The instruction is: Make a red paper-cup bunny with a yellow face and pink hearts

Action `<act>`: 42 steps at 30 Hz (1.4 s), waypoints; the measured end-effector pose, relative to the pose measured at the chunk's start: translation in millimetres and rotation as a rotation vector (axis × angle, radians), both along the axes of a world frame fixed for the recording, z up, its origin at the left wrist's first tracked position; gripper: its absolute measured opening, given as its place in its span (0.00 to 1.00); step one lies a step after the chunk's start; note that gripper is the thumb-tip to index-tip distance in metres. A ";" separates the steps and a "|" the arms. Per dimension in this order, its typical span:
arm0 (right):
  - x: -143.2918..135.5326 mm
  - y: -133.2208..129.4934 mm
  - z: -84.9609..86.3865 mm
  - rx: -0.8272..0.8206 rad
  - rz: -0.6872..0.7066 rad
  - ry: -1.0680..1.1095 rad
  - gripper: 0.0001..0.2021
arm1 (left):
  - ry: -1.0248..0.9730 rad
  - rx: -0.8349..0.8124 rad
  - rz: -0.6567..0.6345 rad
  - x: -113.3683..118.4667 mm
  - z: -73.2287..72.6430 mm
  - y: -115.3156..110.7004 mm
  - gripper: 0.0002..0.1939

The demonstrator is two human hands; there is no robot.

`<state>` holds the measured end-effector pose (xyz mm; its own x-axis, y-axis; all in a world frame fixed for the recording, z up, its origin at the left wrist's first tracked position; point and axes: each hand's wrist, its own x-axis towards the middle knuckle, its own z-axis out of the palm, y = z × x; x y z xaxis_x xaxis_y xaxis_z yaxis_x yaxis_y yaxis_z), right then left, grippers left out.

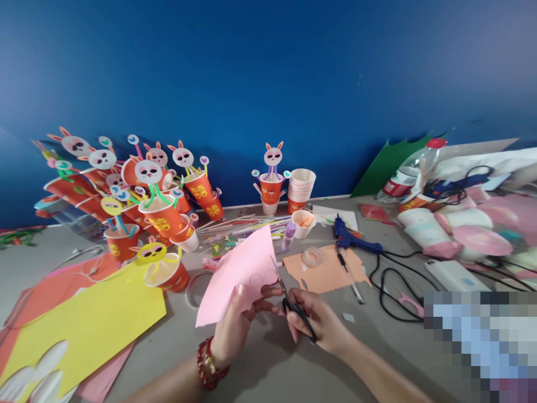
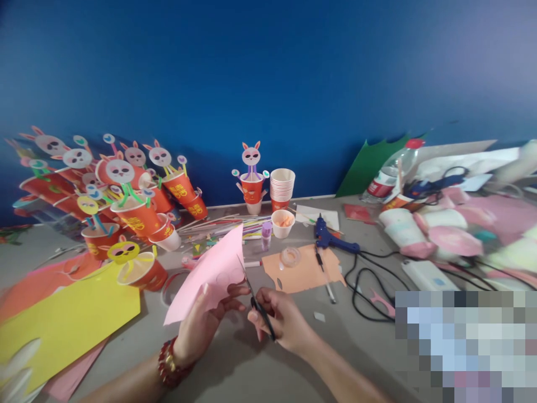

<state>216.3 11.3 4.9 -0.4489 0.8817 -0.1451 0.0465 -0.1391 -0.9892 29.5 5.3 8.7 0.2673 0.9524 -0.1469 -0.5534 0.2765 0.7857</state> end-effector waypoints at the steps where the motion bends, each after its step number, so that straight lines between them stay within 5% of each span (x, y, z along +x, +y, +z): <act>1: 0.1 0.2 0.1 -0.002 0.000 0.000 0.29 | -0.002 0.006 -0.003 -0.3 -0.2 0.2 0.27; 42: 12.1 7.1 -13.7 -0.061 0.026 -0.058 0.28 | 0.073 0.046 0.057 -8.1 1.5 10.2 0.23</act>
<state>228.5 18.4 -8.8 -0.4605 0.8587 -0.2248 0.1075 -0.1974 -0.9744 21.5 15.5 10.2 0.2025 0.9720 -0.1193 -0.5080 0.2084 0.8358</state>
